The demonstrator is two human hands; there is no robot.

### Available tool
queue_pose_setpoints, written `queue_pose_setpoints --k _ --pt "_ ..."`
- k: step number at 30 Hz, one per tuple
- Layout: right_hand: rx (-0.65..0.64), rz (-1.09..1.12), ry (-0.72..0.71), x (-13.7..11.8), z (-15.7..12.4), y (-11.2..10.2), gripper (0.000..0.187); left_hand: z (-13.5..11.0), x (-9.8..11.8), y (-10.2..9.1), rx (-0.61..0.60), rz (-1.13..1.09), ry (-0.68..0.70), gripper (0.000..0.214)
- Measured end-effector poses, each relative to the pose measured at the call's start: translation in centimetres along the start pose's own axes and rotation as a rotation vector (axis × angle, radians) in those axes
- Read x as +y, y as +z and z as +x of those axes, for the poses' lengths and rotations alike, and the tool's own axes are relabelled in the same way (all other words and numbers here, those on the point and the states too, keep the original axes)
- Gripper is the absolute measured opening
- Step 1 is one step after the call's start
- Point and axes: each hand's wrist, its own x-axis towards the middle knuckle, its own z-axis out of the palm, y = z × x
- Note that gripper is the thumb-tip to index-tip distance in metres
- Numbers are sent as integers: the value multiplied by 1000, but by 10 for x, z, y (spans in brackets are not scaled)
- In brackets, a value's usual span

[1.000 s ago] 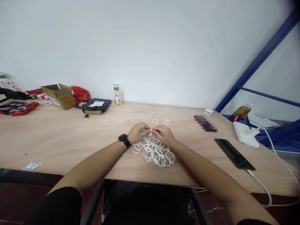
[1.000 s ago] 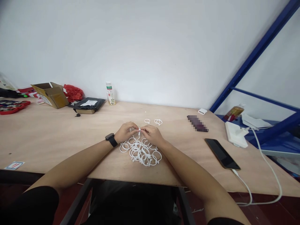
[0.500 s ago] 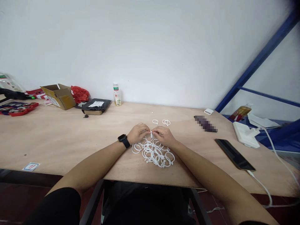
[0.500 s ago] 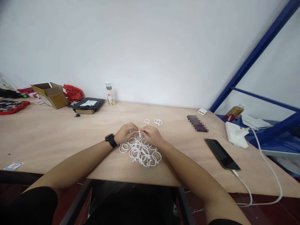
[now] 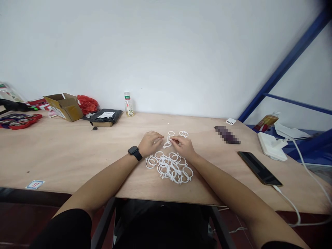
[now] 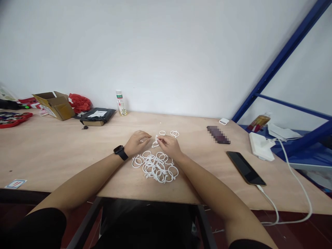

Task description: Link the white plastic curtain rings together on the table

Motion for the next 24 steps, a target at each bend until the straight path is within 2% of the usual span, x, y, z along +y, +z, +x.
queue_pose_setpoints --k 5,8,11,14,17,21,24 --pt "67 192 230 8 3 -2 24 -3 -16 -4 -80 50 -150 30" --pt "52 300 273 7 2 -1 28 -4 -12 -2 -133 17 -131 39" --pt "13 334 244 0 0 2 26 -3 1 4 -175 -27 -60 34" --pt "-18 335 216 -8 -1 4 20 -2 10 8 -163 -56 -40 23" --pt "6 329 254 -11 0 5 14 -1 10 9 -136 -116 -74 23" --pt "61 394 356 -2 4 5 12 -1 6 9 -35 -369 -258 28" --pt "36 480 441 9 5 6 15 0 5 11 48 -567 -387 33"
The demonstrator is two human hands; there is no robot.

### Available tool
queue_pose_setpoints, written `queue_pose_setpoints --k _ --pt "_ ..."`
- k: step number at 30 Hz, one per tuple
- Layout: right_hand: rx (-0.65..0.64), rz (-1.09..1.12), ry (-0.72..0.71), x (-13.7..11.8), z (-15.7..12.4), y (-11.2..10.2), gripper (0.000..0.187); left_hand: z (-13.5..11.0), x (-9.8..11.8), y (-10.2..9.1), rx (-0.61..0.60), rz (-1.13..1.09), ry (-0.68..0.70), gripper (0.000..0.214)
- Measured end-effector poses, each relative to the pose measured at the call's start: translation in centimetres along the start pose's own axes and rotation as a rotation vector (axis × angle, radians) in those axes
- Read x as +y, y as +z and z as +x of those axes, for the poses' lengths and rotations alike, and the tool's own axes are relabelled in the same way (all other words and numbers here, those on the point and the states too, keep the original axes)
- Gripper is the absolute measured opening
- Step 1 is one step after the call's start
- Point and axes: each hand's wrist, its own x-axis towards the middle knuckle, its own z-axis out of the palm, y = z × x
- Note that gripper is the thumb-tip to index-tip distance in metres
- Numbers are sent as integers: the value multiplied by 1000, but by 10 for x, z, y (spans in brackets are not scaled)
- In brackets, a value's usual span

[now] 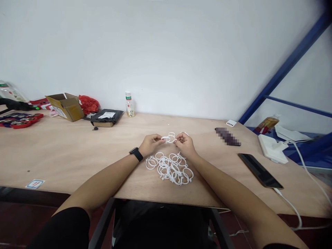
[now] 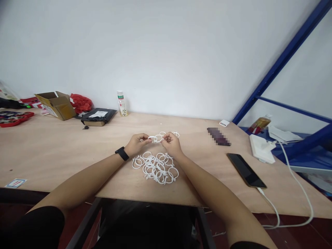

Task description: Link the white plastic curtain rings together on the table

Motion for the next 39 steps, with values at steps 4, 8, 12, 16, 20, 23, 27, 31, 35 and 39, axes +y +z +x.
queue_pose_setpoints --k 4,8,12,16,20,23,27,31,35,39 --pt "-93 17 90 10 2 -3 15 3 -1 2 68 -171 -88 38" --pt "-71 -50 89 18 4 -3 17 5 -4 1 145 -213 -111 38" --pt "92 -116 80 24 12 -12 26 4 -4 2 122 -198 -100 38" --pt "218 -322 69 26 19 -28 34 2 -2 3 74 -196 -100 40" --pt "199 -432 17 18 16 -31 26 1 2 3 75 -155 -70 38" --pt "66 -378 -76 12 8 -21 23 0 4 3 75 -97 -35 36" --pt "-80 -420 -164 8 -1 -6 20 -3 6 3 39 -6 3 34" --pt "-102 -477 -177 7 -1 -7 19 -4 4 2 5 117 77 27" --pt "-149 -346 -112 5 2 -13 26 -5 0 2 -22 207 140 19" --pt "-267 -129 4 4 -2 -7 39 -5 1 1 -123 270 263 11"
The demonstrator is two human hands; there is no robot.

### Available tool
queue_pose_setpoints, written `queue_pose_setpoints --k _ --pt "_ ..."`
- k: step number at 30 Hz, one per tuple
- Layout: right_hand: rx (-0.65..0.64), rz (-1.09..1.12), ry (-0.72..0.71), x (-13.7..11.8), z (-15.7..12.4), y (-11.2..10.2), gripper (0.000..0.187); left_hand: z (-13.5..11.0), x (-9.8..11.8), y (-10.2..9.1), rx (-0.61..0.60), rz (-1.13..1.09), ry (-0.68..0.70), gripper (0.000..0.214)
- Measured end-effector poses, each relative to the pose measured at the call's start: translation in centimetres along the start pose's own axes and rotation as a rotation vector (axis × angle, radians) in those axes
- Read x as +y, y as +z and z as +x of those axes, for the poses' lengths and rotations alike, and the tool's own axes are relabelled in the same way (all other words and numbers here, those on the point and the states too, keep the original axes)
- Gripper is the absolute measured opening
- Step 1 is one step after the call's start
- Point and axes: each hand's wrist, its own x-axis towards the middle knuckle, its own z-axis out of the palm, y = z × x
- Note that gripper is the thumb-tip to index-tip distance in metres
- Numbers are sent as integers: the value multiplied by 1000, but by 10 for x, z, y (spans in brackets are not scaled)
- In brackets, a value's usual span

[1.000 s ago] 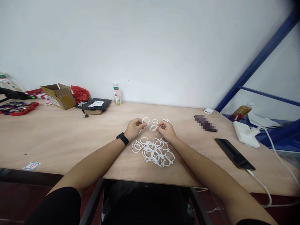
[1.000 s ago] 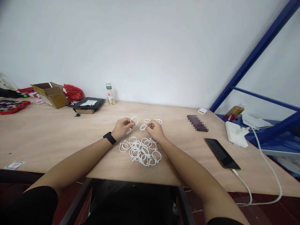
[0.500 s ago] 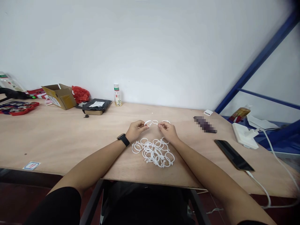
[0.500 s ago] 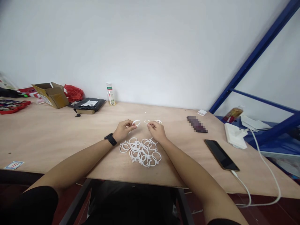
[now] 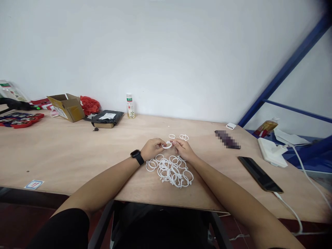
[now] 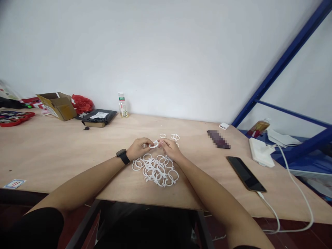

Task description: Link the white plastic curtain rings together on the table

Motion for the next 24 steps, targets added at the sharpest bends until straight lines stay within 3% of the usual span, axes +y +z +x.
queue_pose_setpoints --k 3,5,7,11,17,24 --pt "-52 85 37 -2 -1 9 37 1 2 -3 -90 51 130 23" --pt "-22 86 16 -2 -2 12 34 1 3 -4 -124 75 174 32" --pt "36 66 -26 -2 -2 14 30 1 4 -5 -130 85 172 33" --pt "95 27 -47 -2 -3 13 28 1 6 -4 -59 82 100 18" --pt "34 60 -2 -12 -6 14 33 0 5 -3 53 87 25 22" --pt "8 128 31 -12 -7 15 32 2 5 -5 -11 119 121 21"
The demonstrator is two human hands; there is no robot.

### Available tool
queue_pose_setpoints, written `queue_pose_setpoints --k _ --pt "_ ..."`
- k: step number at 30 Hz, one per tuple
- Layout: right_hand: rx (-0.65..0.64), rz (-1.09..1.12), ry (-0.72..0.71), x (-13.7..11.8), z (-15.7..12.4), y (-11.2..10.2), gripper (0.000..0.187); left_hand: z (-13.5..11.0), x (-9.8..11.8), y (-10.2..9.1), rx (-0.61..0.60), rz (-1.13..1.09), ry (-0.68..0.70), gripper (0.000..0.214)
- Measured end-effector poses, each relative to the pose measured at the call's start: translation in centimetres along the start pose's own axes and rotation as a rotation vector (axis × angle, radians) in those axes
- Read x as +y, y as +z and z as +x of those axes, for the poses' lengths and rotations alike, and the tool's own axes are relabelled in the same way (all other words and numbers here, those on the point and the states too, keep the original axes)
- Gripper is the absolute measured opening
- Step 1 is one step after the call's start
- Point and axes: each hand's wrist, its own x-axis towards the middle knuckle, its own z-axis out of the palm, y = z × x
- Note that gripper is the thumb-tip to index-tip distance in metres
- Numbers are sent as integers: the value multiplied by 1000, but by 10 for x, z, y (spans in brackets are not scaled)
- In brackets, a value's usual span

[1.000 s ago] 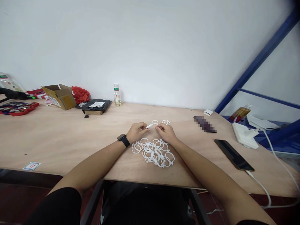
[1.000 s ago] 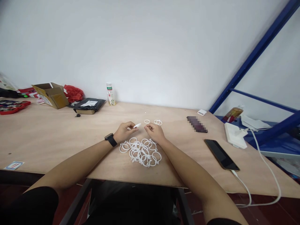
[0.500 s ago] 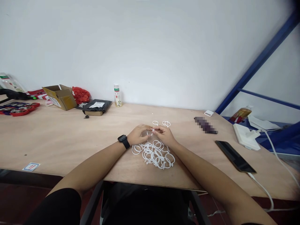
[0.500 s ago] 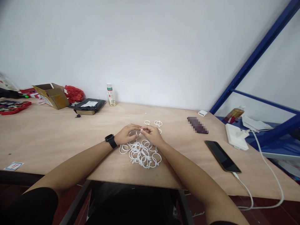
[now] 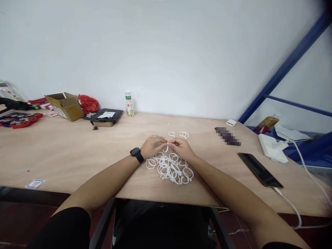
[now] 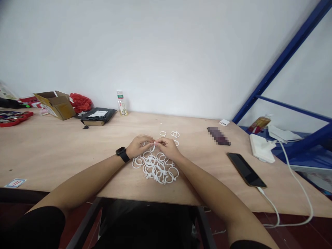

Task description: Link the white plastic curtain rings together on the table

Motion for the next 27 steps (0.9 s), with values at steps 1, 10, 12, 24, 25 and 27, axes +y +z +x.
queue_pose_setpoints --k 1,10,12,24,25,27 --pt "-3 -3 -2 1 0 0 32 0 0 0 -23 15 18 22" --pt "-29 -63 -63 -2 -1 -1 28 0 2 1 -82 118 65 22" --pt "-44 -114 -91 -3 -2 0 25 0 3 1 -84 137 54 19" --pt "296 -651 -389 8 13 -45 17 2 -23 -19 -33 421 -291 25" --pt "329 -687 -361 11 15 -54 17 2 -27 -22 -70 452 -348 25" --pt "348 -761 -288 19 17 -70 16 1 -33 -29 -142 506 -462 25"
